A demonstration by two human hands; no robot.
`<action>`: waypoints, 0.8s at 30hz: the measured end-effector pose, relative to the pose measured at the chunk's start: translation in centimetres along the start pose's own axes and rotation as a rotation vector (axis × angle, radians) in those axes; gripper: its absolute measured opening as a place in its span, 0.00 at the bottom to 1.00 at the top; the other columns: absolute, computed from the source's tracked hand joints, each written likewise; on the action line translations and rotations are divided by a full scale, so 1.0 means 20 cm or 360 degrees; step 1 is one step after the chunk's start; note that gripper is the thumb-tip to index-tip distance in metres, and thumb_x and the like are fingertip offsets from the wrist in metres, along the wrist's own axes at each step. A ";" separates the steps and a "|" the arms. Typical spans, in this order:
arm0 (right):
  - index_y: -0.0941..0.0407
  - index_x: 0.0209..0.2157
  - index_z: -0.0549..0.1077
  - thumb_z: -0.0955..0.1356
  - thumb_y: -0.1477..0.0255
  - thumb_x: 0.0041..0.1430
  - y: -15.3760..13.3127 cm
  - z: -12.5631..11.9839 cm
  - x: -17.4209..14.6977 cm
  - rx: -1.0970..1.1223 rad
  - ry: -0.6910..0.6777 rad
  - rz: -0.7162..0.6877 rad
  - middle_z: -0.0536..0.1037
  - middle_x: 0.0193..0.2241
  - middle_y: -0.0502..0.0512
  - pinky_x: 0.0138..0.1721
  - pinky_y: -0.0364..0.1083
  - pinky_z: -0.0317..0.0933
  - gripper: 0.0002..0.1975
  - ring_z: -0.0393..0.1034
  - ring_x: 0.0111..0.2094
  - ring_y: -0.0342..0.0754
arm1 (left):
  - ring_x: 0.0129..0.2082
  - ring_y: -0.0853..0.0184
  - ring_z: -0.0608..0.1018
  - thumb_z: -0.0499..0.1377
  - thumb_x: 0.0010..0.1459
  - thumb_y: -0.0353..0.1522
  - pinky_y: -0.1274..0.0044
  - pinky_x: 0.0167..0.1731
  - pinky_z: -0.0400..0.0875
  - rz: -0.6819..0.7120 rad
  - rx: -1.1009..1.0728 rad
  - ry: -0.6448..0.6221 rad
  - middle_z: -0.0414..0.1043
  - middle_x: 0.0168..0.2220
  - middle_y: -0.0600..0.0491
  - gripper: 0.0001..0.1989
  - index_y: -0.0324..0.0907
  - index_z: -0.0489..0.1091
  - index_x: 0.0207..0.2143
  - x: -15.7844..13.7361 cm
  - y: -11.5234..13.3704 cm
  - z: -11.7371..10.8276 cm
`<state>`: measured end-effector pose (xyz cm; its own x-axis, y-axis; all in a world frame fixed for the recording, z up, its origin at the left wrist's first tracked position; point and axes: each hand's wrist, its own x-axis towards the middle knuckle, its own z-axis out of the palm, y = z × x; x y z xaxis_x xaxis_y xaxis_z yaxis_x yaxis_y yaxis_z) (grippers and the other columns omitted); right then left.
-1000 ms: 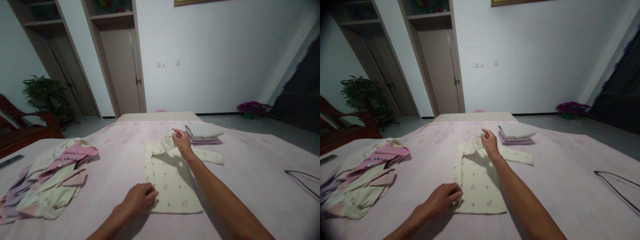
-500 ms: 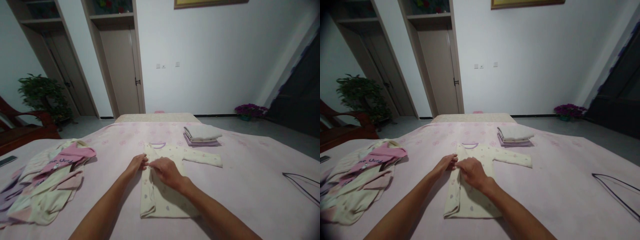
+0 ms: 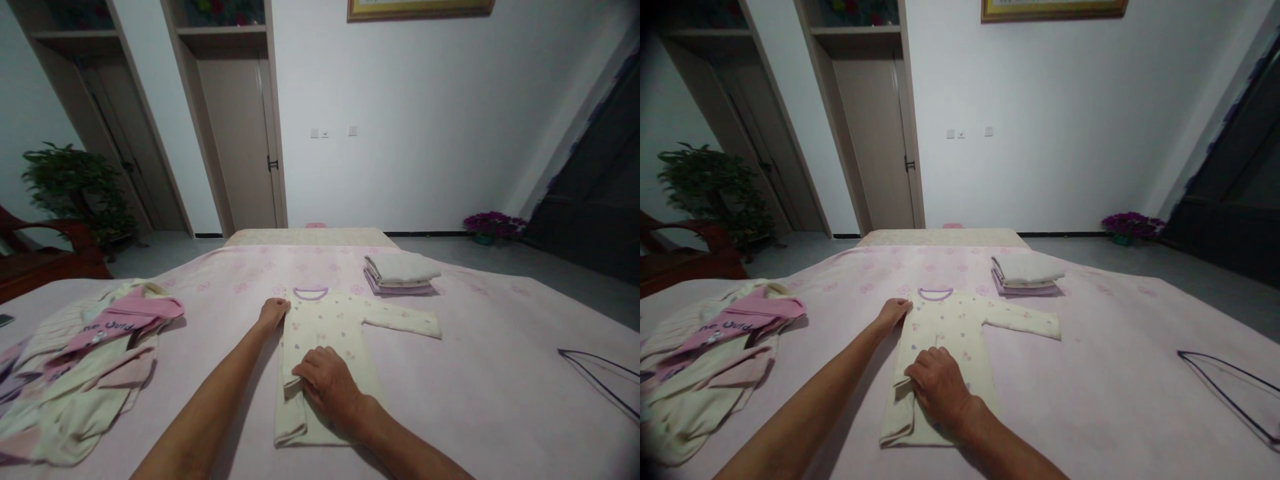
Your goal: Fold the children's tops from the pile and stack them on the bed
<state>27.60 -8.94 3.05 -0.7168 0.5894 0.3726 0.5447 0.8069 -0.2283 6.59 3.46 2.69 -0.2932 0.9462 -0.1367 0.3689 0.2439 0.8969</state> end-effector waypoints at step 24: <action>0.53 0.38 0.72 0.70 0.65 0.55 -0.07 -0.03 -0.06 0.0099 -0.0211 -0.0172 0.70 0.38 0.52 0.43 0.50 0.53 0.10 0.60 0.38 0.50 | 0.68 0.47 0.56 0.46 0.69 0.42 0.61 0.63 0.51 0.0565 0.1467 0.0215 0.54 0.68 0.34 0.30 0.30 0.59 0.64 0.01 -0.09 0.15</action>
<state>28.07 -10.83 3.50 -0.8230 0.4960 0.2768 0.4367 0.8642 -0.2500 8.56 3.97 -0.17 -0.1100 0.9782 0.1763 0.9786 0.0755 0.1916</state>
